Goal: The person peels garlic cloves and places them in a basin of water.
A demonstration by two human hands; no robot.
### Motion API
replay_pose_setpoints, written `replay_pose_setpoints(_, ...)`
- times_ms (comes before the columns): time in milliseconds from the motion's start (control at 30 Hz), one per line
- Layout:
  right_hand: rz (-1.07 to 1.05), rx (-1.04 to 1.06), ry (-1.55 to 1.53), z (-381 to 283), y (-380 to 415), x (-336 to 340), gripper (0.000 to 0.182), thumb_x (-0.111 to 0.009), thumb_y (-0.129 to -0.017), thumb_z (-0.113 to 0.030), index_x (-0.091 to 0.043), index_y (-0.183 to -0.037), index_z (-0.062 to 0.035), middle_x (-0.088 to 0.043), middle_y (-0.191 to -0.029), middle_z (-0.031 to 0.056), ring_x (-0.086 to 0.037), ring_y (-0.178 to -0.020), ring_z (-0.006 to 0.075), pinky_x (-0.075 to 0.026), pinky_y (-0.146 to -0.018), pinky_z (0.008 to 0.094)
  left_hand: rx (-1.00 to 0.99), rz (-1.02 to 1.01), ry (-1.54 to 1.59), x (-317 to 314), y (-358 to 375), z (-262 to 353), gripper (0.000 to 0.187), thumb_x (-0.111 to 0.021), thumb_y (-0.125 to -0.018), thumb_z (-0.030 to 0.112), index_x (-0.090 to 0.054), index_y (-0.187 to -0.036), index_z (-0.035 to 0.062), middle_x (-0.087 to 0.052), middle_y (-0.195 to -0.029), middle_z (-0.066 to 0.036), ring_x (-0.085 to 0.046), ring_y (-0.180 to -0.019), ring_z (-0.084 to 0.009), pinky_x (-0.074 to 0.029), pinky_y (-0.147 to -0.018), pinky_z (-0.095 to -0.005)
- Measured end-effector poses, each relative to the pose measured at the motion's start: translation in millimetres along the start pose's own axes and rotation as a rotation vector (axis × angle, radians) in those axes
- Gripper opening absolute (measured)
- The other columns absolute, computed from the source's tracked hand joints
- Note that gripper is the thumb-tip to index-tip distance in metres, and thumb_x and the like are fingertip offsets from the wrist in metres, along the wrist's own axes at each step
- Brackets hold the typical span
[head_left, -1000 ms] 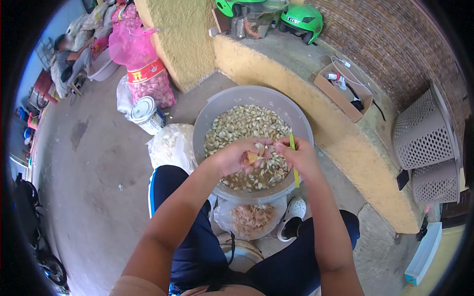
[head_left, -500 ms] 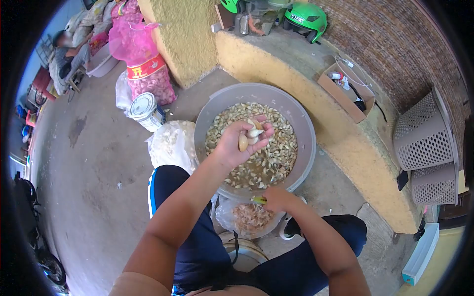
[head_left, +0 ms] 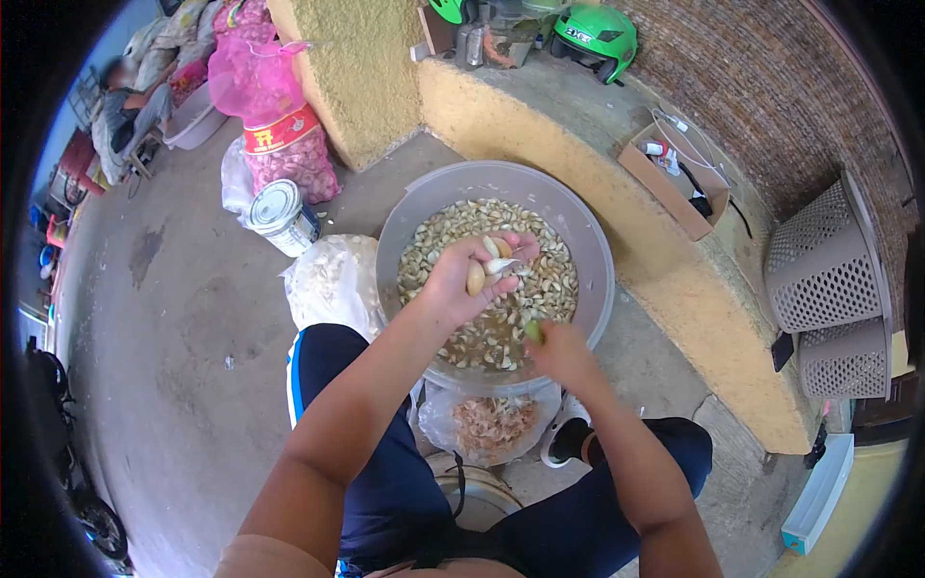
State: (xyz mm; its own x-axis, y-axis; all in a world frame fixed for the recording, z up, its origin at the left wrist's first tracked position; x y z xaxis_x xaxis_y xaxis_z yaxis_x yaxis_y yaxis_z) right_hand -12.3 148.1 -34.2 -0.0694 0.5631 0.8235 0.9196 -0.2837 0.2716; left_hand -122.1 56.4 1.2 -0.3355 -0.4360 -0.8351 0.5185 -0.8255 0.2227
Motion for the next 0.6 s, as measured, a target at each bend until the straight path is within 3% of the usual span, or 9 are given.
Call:
replay_pose_setpoints(33, 0.132, -0.075, -0.069, -1.4, -1.7, 21.5, 0.023, -0.057, -0.072, -0.022, -0.059, -0.08, -0.0003, -0.06, -0.071, 0.0158, -0.06, -0.066, 0.0292, -0.046, -0.062, 0.0382, -0.004, 0.003, -0.018, 0.8, -0.4, 0.4, 0.027, -0.039, -0.068, 0.008, -0.053, -0.091, 0.0046, -0.051, -0.112, -0.01, -0.046, -0.109, -0.021, -0.047, -0.07, -0.0293)
replay_pose_setpoints(133, 0.191, -0.071, -0.752, -2.2, -10.2, 46.2, 0.022, -0.059, -0.075, -0.021, -0.06, -0.083, -0.001, -0.06, -0.066, 0.0078, -0.054, -0.053, 0.0151, -0.042, -0.048, 0.0287, -0.043, 0.058, -0.168, 1.1, -1.0, 0.0, 0.03, -0.04, -0.063, 0.006, -0.053, -0.091, 0.0034, -0.047, -0.117, -0.014, -0.041, -0.115, -0.0238, -0.045, -0.055, -0.024)
replay_pose_setpoints(233, -0.006, -0.13, -1.014, -14.8, -10.6, 41.8, 0.024, -0.062, -0.075, -0.021, -0.06, -0.088, -0.0015, -0.056, -0.063, 0.0019, -0.043, -0.045, 0.0045, -0.034, -0.039, 0.0202, -0.029, 0.08, -0.268, -0.4, -3.2, -8.8, 0.032, -0.04, -0.062, 0.006, -0.052, -0.092, 0.0044, -0.049, -0.115, -0.013, -0.043, -0.112, -0.0225, -0.043, -0.052, -0.0226)
replay_pose_setpoints(433, -0.039, -0.098, -1.1, -27.1, -17.9, 32.5, 0.017, -0.063, -0.076, -0.019, -0.057, -0.083, -0.0042, -0.049, -0.056, -0.0017, -0.037, -0.04, 0.0036, -0.03, -0.036, 0.019, -0.065, 0.054, -0.51, -3.5, -5.9, -15.5, 0.031, -0.041, -0.063, 0.007, -0.05, -0.092, 0.0029, -0.051, -0.108, -0.012, -0.053, -0.081, -0.0171, -0.042, -0.051, -0.0233)
replay_pose_setpoints(600, 0.074, -0.051, -0.999, -29.4, -20.3, 47.7, 0.018, -0.063, -0.076, -0.017, -0.059, -0.085, -0.0023, -0.055, -0.061, 0.0001, -0.04, -0.042, 0.0042, -0.032, -0.037, 0.0195, 0.007, 0.154, -0.123, 10.0, -7.4, -19.0, 0.024, -0.042, -0.064, 0.007, -0.051, -0.086, 0.0034, -0.054, -0.088, -0.01, -0.049, -0.063, -0.0146, -0.037, -0.044, -0.0213)
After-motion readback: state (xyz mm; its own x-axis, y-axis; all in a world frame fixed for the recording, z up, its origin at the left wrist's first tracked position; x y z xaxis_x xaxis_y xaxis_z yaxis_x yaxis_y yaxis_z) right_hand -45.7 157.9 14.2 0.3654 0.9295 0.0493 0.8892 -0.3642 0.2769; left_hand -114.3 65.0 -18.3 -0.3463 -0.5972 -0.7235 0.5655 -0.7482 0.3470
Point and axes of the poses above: each hand's wrist, its own y-axis away from the middle knuckle, its own x-axis out of the back of the hand, z = x × y, the point moved 7 cm from there along -y, towards the middle knuckle
